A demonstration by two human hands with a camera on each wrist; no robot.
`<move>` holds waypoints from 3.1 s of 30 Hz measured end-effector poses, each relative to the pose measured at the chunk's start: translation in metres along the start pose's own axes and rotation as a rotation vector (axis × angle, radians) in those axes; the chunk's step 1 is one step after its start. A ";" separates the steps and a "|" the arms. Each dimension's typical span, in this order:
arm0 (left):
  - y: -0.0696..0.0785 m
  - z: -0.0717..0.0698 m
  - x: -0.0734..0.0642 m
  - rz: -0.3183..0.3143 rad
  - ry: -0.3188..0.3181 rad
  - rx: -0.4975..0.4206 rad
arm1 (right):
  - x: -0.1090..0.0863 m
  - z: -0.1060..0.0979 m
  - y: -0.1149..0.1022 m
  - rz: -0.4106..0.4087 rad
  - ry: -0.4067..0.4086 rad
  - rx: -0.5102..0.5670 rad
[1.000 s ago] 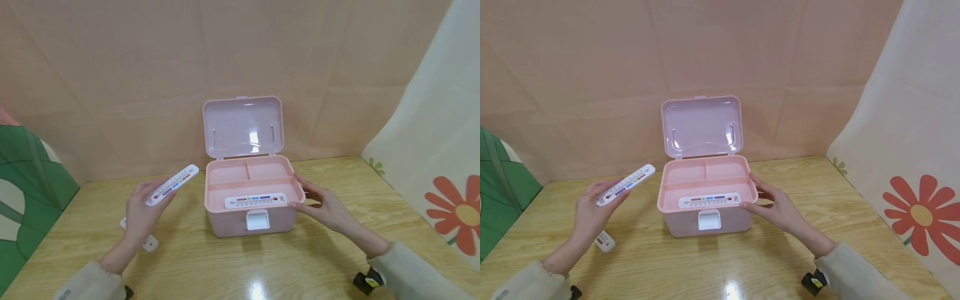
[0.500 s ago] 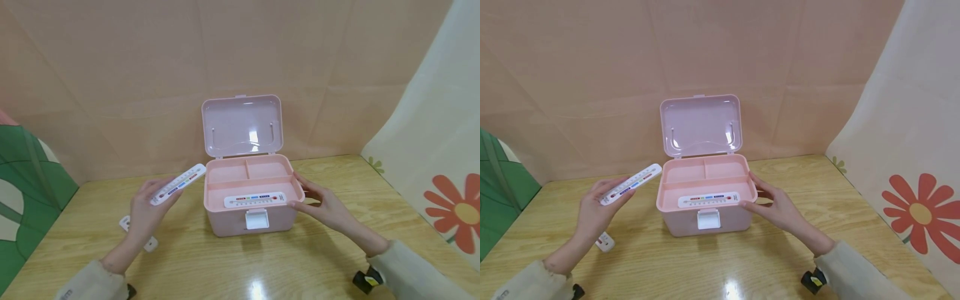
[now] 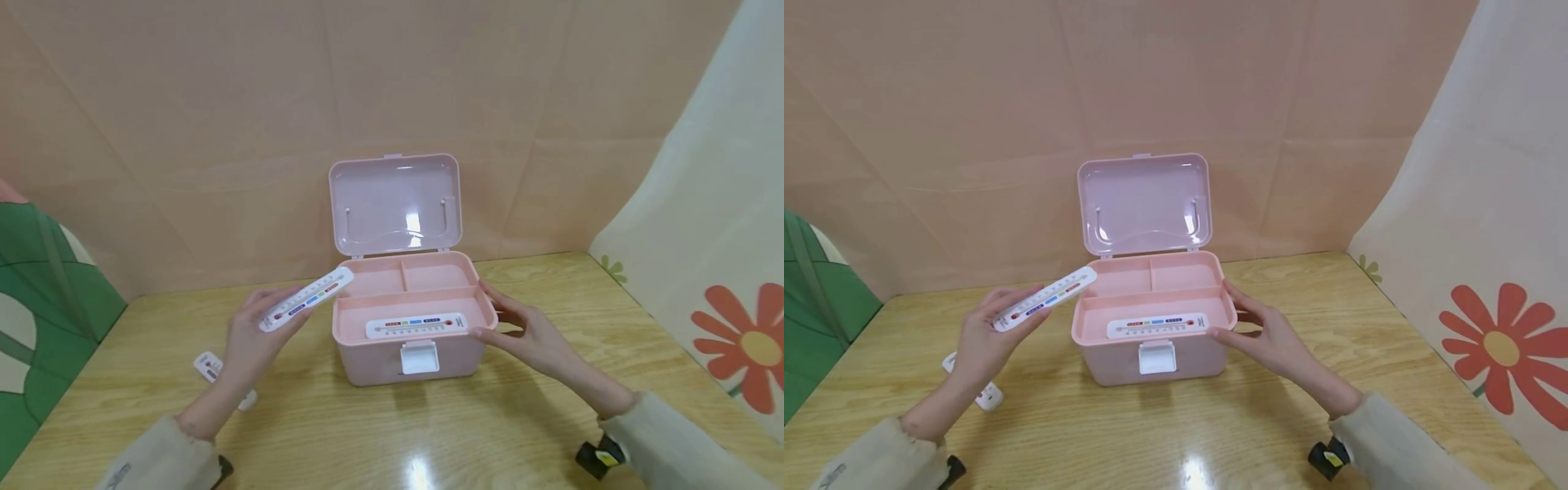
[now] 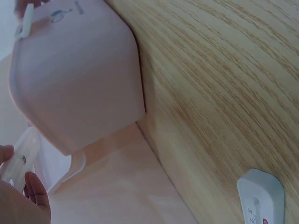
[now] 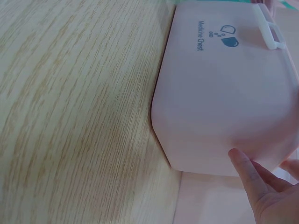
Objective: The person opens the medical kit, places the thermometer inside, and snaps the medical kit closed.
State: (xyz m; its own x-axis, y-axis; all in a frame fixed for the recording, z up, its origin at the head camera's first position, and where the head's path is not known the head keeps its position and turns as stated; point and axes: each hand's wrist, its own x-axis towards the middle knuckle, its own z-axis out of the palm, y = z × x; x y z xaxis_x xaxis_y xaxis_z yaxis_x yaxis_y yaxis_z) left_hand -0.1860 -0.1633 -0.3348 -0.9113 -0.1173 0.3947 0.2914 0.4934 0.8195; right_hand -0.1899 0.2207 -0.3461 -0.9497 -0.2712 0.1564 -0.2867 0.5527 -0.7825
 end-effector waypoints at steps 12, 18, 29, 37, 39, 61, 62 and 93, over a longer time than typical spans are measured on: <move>0.009 0.005 0.000 0.009 -0.122 -0.009 | 0.000 0.000 -0.001 0.004 -0.003 0.001; 0.007 0.008 0.001 0.052 -0.152 -0.006 | -0.001 0.000 -0.001 0.008 -0.001 0.006; 0.008 0.014 0.002 0.151 -0.251 -0.036 | -0.001 0.000 -0.003 0.016 0.000 -0.004; 0.010 0.017 0.006 0.236 -0.279 -0.006 | -0.001 0.000 -0.002 0.010 0.006 0.001; 0.013 0.018 0.007 0.241 -0.296 -0.002 | -0.001 0.001 -0.001 0.007 0.007 0.005; 0.033 0.040 0.018 0.322 -0.403 0.019 | 0.000 0.001 -0.001 0.011 0.009 0.003; 0.034 0.042 0.019 0.324 -0.405 0.025 | 0.000 0.001 -0.001 0.011 0.009 0.004; 0.056 0.067 0.031 0.412 -0.479 0.090 | -0.001 0.002 -0.001 0.013 0.001 0.011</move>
State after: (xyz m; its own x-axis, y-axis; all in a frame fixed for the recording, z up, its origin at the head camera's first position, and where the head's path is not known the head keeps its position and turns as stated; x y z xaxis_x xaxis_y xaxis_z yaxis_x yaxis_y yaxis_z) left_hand -0.2169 -0.0816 -0.3044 -0.7646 0.4854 0.4240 0.6393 0.4884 0.5939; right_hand -0.1884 0.2192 -0.3467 -0.9534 -0.2631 0.1474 -0.2733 0.5474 -0.7910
